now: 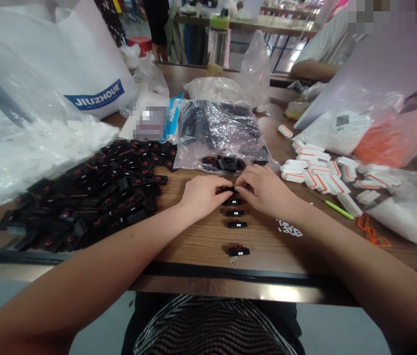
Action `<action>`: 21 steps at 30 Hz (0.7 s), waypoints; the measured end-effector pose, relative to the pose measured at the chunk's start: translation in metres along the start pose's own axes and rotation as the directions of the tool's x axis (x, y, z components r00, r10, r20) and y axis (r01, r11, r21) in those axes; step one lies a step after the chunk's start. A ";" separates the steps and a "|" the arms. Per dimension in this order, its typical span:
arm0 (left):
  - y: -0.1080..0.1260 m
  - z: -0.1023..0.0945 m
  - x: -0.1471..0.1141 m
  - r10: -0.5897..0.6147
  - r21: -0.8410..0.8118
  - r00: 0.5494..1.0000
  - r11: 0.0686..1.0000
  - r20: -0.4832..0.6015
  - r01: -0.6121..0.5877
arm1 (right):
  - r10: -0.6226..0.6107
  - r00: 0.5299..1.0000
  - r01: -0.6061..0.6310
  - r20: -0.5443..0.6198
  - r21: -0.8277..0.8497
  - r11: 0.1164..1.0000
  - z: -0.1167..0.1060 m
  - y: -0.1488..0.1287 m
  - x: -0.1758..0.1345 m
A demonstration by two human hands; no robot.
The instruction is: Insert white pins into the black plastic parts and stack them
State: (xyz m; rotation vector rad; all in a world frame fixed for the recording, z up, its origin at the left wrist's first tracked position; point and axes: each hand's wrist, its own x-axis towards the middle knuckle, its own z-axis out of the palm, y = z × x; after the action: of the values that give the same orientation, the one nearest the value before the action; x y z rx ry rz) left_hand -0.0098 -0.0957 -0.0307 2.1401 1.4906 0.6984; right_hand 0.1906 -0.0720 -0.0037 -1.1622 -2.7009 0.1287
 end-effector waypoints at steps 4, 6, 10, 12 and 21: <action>0.000 0.000 0.000 -0.013 -0.007 1.000 1.000 0.000 0.013 | -0.057 0.998 0.058 0.016 -0.048 0.997 -0.004 -0.003 0.001; -0.001 0.001 0.000 -0.024 -0.024 1.000 0.999 -0.003 0.024 | -0.075 0.997 0.075 0.006 -0.043 0.996 -0.006 -0.002 0.000; -0.001 0.001 0.000 -0.034 -0.056 0.999 0.998 -0.012 0.034 | -0.084 0.995 0.086 -0.057 0.034 0.996 -0.007 0.003 -0.005; -0.002 0.002 0.000 -0.040 -0.056 0.999 0.998 -0.014 0.039 | -0.091 0.993 0.094 -0.072 0.047 0.994 -0.007 0.003 -0.007; -0.007 0.005 0.001 -0.012 -0.056 1.000 0.998 -0.018 0.011 | -0.055 0.997 0.063 -0.047 0.200 0.978 -0.013 0.000 -0.011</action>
State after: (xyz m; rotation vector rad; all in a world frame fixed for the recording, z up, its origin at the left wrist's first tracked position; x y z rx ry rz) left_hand -0.0118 -0.0928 -0.0389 2.0872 1.4746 0.7486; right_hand 0.2007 -0.0801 0.0078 -1.0136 -2.6110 0.3561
